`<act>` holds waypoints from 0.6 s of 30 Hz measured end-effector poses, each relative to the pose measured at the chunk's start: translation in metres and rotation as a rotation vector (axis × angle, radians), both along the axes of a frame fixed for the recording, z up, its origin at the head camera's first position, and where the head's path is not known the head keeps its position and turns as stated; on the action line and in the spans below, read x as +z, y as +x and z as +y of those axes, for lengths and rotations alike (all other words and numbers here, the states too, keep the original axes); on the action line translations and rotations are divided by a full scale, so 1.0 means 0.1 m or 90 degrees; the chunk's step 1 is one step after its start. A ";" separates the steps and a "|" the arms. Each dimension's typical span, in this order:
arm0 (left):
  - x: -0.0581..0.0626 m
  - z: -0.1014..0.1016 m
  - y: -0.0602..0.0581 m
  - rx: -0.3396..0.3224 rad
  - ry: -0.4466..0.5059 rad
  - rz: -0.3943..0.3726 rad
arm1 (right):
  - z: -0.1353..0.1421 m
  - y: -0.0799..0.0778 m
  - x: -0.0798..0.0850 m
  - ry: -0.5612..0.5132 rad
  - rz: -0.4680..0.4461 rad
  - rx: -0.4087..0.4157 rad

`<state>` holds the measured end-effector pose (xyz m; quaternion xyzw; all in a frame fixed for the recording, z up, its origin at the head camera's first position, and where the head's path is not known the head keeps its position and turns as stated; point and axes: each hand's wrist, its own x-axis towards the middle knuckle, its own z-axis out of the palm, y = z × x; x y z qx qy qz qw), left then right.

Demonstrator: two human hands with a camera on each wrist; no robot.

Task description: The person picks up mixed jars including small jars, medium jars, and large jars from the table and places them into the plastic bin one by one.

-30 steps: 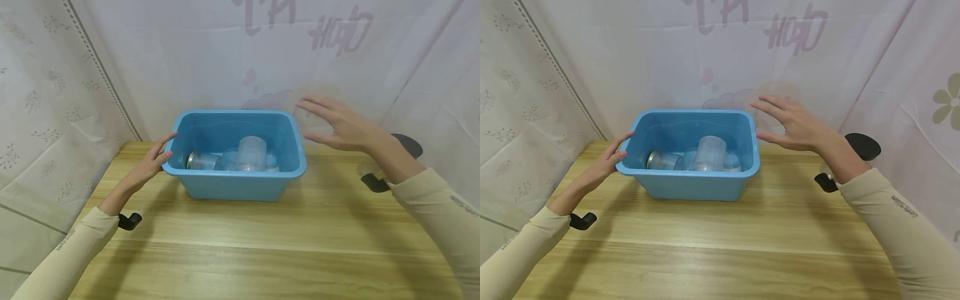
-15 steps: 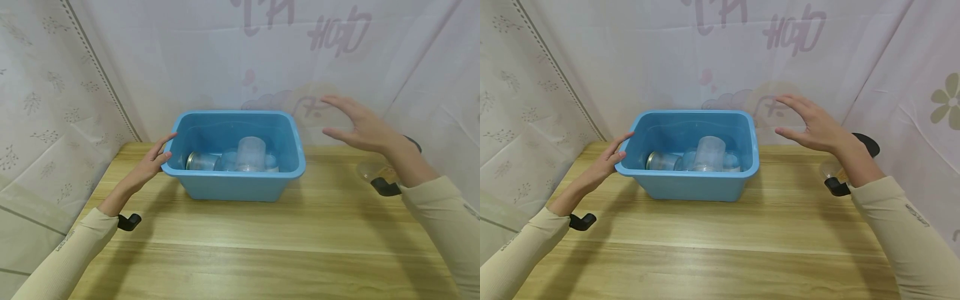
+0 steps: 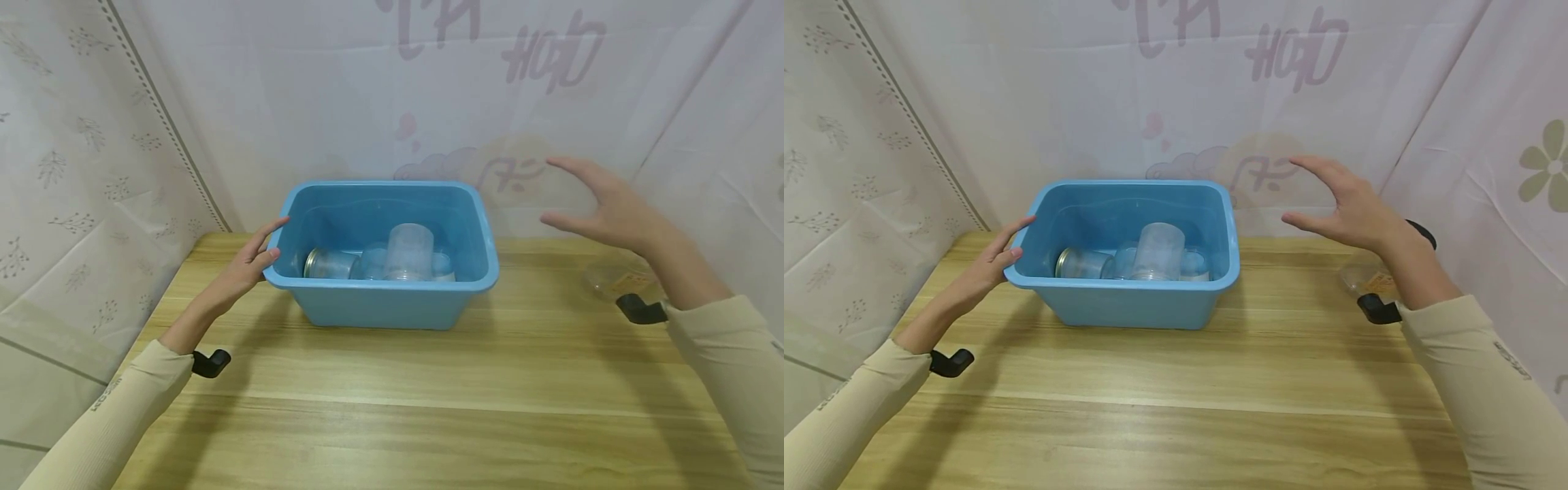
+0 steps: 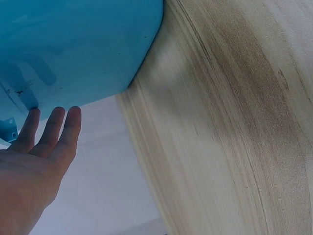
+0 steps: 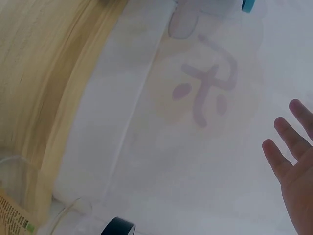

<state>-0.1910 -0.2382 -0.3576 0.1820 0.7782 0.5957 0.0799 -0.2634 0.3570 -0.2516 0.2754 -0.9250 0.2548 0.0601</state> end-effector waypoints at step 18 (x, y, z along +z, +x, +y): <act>0.00 0.00 -0.01 -0.005 0.002 -0.002 | 0.29 0.12 -0.02 -0.024 -0.032 -0.083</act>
